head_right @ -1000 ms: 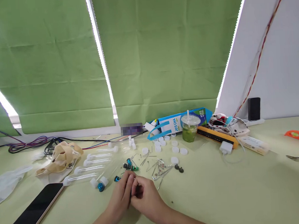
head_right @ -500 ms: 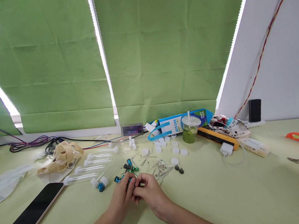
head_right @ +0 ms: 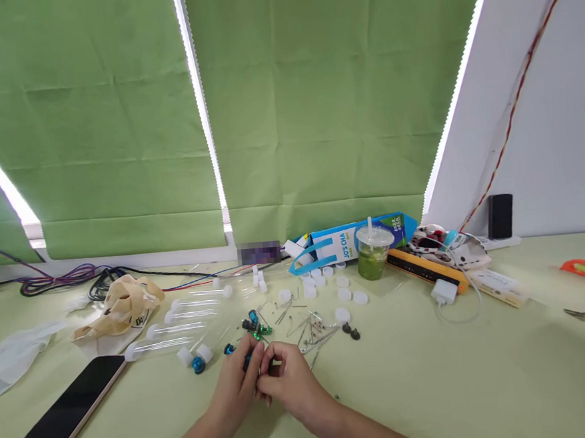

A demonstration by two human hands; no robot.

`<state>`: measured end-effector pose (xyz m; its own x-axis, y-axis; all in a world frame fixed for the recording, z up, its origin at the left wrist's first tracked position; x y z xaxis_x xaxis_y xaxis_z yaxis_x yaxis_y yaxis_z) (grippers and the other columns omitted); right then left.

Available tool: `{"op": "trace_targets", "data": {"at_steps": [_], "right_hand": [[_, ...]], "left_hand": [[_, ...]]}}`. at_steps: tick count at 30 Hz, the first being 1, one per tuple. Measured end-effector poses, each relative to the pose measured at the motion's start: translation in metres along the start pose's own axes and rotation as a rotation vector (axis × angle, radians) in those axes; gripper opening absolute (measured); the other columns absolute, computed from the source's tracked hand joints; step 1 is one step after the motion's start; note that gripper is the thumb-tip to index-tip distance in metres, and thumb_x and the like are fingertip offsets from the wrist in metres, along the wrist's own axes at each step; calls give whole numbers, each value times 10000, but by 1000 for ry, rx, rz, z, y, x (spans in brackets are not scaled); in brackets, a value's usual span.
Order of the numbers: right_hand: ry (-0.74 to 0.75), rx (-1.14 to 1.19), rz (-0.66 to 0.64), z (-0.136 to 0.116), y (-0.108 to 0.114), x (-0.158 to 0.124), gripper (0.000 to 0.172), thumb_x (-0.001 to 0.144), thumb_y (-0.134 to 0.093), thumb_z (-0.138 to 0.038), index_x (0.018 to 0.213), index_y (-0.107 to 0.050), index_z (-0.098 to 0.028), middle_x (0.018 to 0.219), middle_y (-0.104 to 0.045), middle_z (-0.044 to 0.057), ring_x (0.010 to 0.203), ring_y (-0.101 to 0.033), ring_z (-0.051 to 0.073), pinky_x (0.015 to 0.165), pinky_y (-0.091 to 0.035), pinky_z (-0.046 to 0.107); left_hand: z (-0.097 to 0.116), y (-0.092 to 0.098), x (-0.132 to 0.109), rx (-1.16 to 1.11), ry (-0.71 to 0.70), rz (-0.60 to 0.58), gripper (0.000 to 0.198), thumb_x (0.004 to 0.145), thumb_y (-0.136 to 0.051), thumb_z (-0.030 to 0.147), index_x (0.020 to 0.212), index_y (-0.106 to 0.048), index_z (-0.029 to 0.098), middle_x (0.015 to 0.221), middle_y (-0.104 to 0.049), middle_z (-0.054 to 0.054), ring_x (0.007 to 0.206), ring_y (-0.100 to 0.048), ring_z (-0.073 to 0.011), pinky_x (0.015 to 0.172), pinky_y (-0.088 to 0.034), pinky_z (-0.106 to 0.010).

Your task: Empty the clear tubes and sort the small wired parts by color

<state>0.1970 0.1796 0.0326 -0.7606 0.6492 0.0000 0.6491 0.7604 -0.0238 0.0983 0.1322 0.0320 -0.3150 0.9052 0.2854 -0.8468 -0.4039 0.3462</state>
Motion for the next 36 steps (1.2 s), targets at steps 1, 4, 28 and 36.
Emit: {"op": "trace_targets", "data": {"at_steps": [1,4,28,36], "right_hand": [[27,-42,11,-1,0,-1,152,585,-443,-79,649,-383,-203,505,-439,-62,497,-483,115,463,-358,207],[259,-340,49,-7,-3,-8,165,579,-437,-32,637,-435,-186,634,-476,-28,572,-468,101,520,-357,203],[21,164,148,-12,24,6,164,617,-558,-127,646,-408,-186,503,-452,-78,458,-467,74,457,-344,192],[137,-31,93,-15,20,2,144,645,-568,-150,671,-433,-195,542,-459,-66,498,-495,88,469,-363,200]], "left_hand": [[-1,0,1,17,5,13,349,879,-350,451,648,-412,197,501,-413,56,435,-415,-101,441,-303,-199],[-6,0,4,20,47,-7,509,885,-295,485,480,-374,188,449,-403,33,444,-403,-106,456,-296,-215],[-6,1,7,-463,177,-265,369,757,-555,522,846,-442,182,594,-439,74,468,-322,-48,447,-248,-168],[-27,7,14,-136,234,-53,487,817,-356,585,532,-350,190,406,-281,84,391,-247,-68,412,-188,-209]]}}
Point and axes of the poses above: each hand's wrist, its own x-axis towards the middle knuckle, its own y-axis out of the back of the hand, z = x × y, the point moved 2 cm from there along x, towards the middle knuckle
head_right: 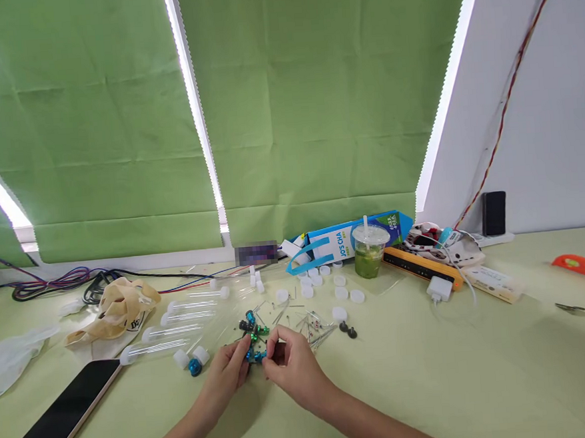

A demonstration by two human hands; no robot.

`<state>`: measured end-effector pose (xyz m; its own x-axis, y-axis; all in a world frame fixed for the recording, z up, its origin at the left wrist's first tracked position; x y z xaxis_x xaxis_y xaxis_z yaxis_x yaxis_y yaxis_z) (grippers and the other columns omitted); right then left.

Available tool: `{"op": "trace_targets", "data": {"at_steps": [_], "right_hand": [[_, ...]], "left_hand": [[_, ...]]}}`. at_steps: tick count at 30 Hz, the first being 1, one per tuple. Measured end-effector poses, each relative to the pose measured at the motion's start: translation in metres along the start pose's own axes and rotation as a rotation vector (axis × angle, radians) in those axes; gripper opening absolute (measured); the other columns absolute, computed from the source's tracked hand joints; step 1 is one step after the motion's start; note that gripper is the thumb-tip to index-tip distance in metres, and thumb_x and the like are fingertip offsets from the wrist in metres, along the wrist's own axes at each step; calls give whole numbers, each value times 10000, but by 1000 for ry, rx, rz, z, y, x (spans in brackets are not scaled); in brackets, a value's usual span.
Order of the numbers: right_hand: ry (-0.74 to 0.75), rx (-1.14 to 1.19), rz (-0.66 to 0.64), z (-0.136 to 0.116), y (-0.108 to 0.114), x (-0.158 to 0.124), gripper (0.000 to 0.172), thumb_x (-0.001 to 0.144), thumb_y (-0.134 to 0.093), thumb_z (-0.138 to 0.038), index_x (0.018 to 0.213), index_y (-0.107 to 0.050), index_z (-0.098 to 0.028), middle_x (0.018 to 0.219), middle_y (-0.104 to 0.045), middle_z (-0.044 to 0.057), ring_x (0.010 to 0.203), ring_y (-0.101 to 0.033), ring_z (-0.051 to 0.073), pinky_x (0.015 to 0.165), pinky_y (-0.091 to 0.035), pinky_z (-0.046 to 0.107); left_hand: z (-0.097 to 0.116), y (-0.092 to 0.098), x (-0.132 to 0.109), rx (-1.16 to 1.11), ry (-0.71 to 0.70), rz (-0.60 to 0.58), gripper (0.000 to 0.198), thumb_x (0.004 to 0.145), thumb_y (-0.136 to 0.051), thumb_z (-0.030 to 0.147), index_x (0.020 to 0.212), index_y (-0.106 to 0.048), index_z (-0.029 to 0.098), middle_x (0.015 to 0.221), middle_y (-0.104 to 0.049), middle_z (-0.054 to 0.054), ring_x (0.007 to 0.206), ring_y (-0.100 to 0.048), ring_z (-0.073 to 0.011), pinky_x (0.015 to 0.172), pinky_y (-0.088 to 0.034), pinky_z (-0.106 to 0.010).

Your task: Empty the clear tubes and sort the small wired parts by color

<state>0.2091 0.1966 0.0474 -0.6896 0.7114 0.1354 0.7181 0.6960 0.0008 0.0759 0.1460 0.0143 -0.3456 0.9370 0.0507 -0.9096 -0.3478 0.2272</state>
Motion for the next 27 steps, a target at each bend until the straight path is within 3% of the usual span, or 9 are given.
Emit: {"op": "trace_targets", "data": {"at_steps": [4,7,11,12,16,20,27], "right_hand": [[34,-167,82,-2,10,7,118,668,-543,-154,672,-434,-200,556,-487,-48,518,-520,109,477,-381,213],[98,-404,200,2,35,19,75,694,-521,-147,682,-462,-191,630,-521,-18,556,-539,125,518,-409,234],[257,-996,341,16,77,37,135,761,-431,-96,724,-536,-173,813,-536,43,703,-540,150,637,-415,264],[236,-1152,360,21,87,41,173,778,-403,-81,746,-547,-171,854,-536,51,743,-541,152,665,-405,266],[137,-1300,372,41,113,49,241,742,-393,10,692,-568,-148,835,-541,68,734,-535,168,692,-333,297],[77,-1406,353,46,115,49,236,745,-428,21,688,-594,-137,842,-556,77,733,-526,162,698,-277,299],[43,-1548,395,30,102,39,192,817,-457,-90,760,-633,-141,847,-594,109,818,-515,230,685,-242,335]], "left_hand": [[6,4,-5,238,-197,78,415,868,-367,459,556,-368,185,478,-374,53,466,-349,-92,463,-246,-219],[13,-6,-18,540,-411,-47,324,901,-346,334,627,-431,183,602,-485,12,556,-444,-119,534,-308,-237],[10,-21,-29,839,-565,-235,160,888,-400,270,777,-490,198,786,-571,-25,686,-530,-156,587,-373,-244],[8,-23,-29,889,-589,-257,137,890,-408,268,806,-492,200,818,-574,-27,719,-537,-161,604,-388,-245],[1,-25,-26,1022,-658,-301,79,898,-413,241,882,-478,199,901,-566,-32,814,-538,-177,679,-425,-264],[-1,-25,-26,1043,-694,-289,79,901,-392,206,916,-468,189,928,-550,-46,857,-524,-193,746,-441,-301],[0,-23,-24,1026,-675,-257,128,909,-355,167,943,-477,182,947,-522,-51,900,-497,-198,827,-435,-341]]}}
Point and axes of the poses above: each hand's wrist, its own x-axis towards the middle knuckle, its own y-axis out of the back of the hand, z = x × y, the point moved 2 cm from there along x, towards the middle knuckle
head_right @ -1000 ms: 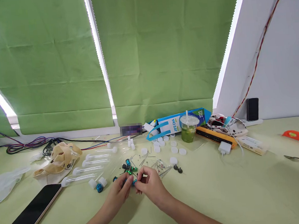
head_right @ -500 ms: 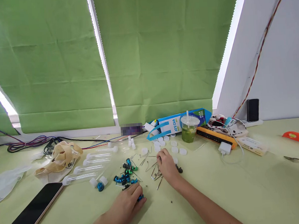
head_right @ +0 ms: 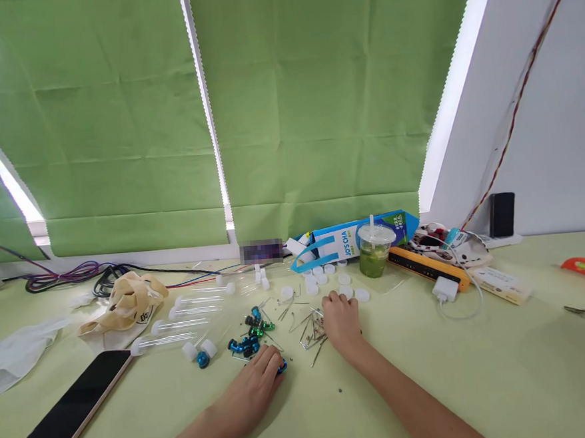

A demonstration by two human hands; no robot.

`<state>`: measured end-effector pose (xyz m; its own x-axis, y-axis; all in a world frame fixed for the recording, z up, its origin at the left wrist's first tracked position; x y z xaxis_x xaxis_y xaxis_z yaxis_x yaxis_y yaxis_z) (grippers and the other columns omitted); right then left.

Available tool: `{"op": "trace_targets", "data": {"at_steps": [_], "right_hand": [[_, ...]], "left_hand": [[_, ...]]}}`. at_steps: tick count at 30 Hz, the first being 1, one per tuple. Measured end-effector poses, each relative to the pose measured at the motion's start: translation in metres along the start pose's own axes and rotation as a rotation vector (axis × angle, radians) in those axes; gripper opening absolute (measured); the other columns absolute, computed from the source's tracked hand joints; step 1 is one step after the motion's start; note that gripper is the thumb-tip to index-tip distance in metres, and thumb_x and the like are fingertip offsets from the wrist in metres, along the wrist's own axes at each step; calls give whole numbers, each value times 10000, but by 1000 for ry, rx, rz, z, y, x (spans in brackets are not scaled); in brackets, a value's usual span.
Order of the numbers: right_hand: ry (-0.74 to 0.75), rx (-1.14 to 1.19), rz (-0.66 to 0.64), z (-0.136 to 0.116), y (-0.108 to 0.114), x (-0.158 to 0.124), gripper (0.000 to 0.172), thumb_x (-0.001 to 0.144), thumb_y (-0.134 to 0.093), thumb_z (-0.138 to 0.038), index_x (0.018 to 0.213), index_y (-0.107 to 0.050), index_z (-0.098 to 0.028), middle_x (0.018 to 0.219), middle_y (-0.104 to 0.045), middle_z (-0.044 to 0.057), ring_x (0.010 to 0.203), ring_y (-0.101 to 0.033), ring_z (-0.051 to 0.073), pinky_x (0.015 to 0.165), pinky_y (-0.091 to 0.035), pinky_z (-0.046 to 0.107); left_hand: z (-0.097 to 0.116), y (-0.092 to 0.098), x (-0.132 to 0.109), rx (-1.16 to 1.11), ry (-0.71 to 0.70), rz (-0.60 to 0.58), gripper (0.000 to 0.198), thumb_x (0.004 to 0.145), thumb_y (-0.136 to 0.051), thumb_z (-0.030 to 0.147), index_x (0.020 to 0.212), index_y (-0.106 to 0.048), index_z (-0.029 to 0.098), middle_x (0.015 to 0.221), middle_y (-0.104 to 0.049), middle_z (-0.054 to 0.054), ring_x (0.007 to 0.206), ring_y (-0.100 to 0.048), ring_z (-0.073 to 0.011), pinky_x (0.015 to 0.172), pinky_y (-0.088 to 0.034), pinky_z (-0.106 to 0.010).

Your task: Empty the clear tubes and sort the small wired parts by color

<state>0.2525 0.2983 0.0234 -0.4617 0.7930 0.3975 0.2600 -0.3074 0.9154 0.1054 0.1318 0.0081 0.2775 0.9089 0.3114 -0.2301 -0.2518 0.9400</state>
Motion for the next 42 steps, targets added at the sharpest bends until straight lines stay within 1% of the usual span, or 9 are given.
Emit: {"op": "trace_targets", "data": {"at_steps": [5,9,13,16,20,22,29,36,42], "right_hand": [[42,4,47,-15,13,-6,180,832,-454,-134,837,-628,-177,935,-595,99,926,-485,254,776,-260,385],[259,267,22,-42,23,-12,205,831,-459,-148,981,-584,-210,1071,-565,71,1040,-454,227,848,-299,352],[472,466,-144,-71,31,-10,341,811,-506,-175,1144,-489,-245,1128,-530,52,1079,-435,214,869,-339,325],[594,427,-301,-91,32,3,397,811,-516,-183,1192,-468,-285,1096,-510,55,1050,-445,224,875,-347,347],[679,334,-528,-110,25,20,409,764,-592,-222,1158,-519,-305,1015,-472,58,999,-466,237,827,-371,335],[698,331,-578,-114,21,24,413,733,-618,-209,1129,-545,-303,984,-456,52,972,-477,231,779,-385,299],[673,372,-624,-111,9,21,358,753,-531,-137,1090,-542,-257,950,-441,30,730,-492,137,616,-359,216],[656,503,-582,-103,-3,31,347,636,-598,-72,955,-568,-205,825,-527,5,769,-493,158,622,-342,203],[557,666,-529,-97,-8,32,153,611,-641,-99,737,-597,-172,755,-579,-7,736,-518,146,632,-363,203]], "left_hand": [[-5,-5,0,-56,24,19,115,891,-391,132,939,-486,176,957,-519,-52,916,-495,-200,828,-446,-354],[-6,-7,1,-115,47,31,82,871,-438,127,916,-493,168,962,-529,-58,914,-507,-202,821,-461,-362],[-6,-9,1,-173,41,88,100,864,-434,102,913,-496,162,972,-527,-69,931,-517,-201,833,-464,-365],[-8,-11,1,-195,49,118,113,857,-429,90,897,-501,168,960,-530,-66,931,-525,-201,832,-468,-370],[-7,-9,0,-223,63,144,102,857,-424,110,873,-503,172,931,-546,-67,916,-533,-207,803,-478,-369],[-7,-7,0,-246,73,156,96,856,-425,124,881,-502,175,915,-554,-66,896,-537,-208,779,-481,-365],[-10,-5,2,-303,53,156,87,852,-468,149,834,-546,182,915,-569,-63,896,-541,-210,786,-473,-370],[-17,-7,4,-319,24,211,97,852,-466,133,871,-550,175,953,-577,-77,947,-547,-215,819,-482,-368],[-21,-4,4,-279,82,236,88,843,-457,123,867,-525,174,910,-578,-73,863,-559,-207,747,-495,-353]]}}
Point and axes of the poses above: each hand's wrist, its own x-axis towards the middle knuckle, its own y-axis out of the back of the hand, z = x × y, the point moved 2 cm from there along x, towards the middle knuckle
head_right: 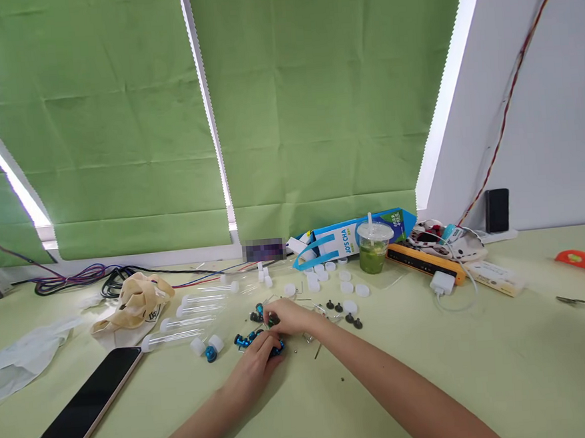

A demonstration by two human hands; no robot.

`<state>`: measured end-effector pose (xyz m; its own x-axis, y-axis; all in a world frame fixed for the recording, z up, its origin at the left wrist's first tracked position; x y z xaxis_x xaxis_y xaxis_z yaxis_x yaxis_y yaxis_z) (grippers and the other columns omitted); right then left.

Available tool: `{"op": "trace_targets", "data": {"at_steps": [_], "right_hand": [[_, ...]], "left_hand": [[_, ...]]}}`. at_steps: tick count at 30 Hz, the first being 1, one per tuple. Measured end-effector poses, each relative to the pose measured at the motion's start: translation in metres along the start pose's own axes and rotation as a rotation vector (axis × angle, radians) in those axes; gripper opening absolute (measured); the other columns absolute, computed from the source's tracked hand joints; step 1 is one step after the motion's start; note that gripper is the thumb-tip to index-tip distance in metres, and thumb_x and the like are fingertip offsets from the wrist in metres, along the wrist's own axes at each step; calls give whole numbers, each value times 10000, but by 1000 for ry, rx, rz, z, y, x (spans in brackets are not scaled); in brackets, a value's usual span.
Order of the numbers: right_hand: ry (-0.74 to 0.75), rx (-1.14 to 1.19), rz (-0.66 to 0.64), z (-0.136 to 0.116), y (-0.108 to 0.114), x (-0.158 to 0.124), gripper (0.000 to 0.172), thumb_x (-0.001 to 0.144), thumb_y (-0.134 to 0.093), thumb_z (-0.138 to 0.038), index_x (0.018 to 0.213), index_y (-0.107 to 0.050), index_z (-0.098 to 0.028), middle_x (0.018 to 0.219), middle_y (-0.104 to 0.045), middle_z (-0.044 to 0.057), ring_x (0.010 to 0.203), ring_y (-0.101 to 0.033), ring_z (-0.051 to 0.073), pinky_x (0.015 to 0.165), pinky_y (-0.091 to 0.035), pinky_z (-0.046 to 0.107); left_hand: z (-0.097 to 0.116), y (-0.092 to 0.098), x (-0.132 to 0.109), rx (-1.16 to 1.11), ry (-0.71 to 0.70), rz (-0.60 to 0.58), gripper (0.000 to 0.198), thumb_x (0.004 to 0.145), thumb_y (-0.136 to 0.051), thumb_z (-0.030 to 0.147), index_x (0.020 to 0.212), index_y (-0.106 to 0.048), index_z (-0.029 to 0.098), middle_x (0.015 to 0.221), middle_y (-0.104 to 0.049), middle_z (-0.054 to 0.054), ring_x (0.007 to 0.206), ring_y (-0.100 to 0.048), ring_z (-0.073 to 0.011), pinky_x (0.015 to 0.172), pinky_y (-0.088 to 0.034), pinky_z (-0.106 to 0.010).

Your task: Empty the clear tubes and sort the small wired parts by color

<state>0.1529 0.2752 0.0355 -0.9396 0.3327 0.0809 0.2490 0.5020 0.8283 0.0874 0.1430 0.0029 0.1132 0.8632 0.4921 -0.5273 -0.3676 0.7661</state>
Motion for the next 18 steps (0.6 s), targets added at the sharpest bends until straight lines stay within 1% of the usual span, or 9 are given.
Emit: {"op": "trace_targets", "data": {"at_steps": [4,7,9,11,14,16,18], "right_hand": [[-73,118,152,2,5,-10,139,638,-631,-142,755,-566,-179,736,-568,-20,645,-501,110,577,-362,192],[-155,210,255,4,8,-24,144,690,-602,-216,804,-519,-188,712,-530,-32,535,-465,81,489,-347,183],[-207,264,296,4,8,-35,148,740,-552,-265,848,-475,-198,665,-493,-46,479,-452,76,431,-334,177],[-256,338,313,0,4,-47,142,776,-504,-293,870,-437,-210,607,-455,-65,433,-437,76,387,-322,171],[-321,552,315,-8,-7,-62,155,754,-540,-303,834,-437,-219,559,-438,-82,388,-394,64,349,-289,161],[-316,664,336,-14,-17,-68,176,720,-595,-290,794,-455,-213,540,-435,-86,391,-379,54,357,-277,154],[-293,723,371,-20,-24,-71,193,702,-629,-290,772,-469,-205,548,-449,-81,406,-376,48,368,-275,150]], "left_hand": [[-2,5,2,27,-4,14,86,840,-477,130,844,-555,166,934,-593,-86,871,-558,-213,755,-483,-358],[-5,8,4,51,1,66,148,848,-467,124,783,-590,175,931,-612,-79,869,-553,-216,761,-458,-368],[-8,9,5,31,23,102,168,842,-476,119,747,-599,182,885,-628,-63,840,-551,-210,746,-446,-360],[-12,8,4,-16,47,112,152,826,-500,117,726,-592,185,813,-627,-44,804,-547,-198,723,-442,-337],[-13,9,3,-56,115,129,93,784,-531,108,749,-563,188,766,-590,-31,780,-533,-194,686,-440,-315],[-9,11,2,-74,137,153,111,760,-526,97,812,-547,193,827,-578,-38,828,-525,-207,711,-438,-330],[1,14,1,-134,111,158,177,772,-481,97,908,-533,198,922,-573,-56,908,-513,-221,778,-429,-360]]}}
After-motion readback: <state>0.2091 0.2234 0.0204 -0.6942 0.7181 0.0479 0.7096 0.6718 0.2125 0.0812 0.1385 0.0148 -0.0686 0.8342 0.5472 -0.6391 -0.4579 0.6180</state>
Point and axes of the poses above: each hand's wrist, its own x-axis towards the middle knuckle, its own y-axis out of the back of the hand, z = x × y, the point moved 2 cm from there along x, towards the middle knuckle
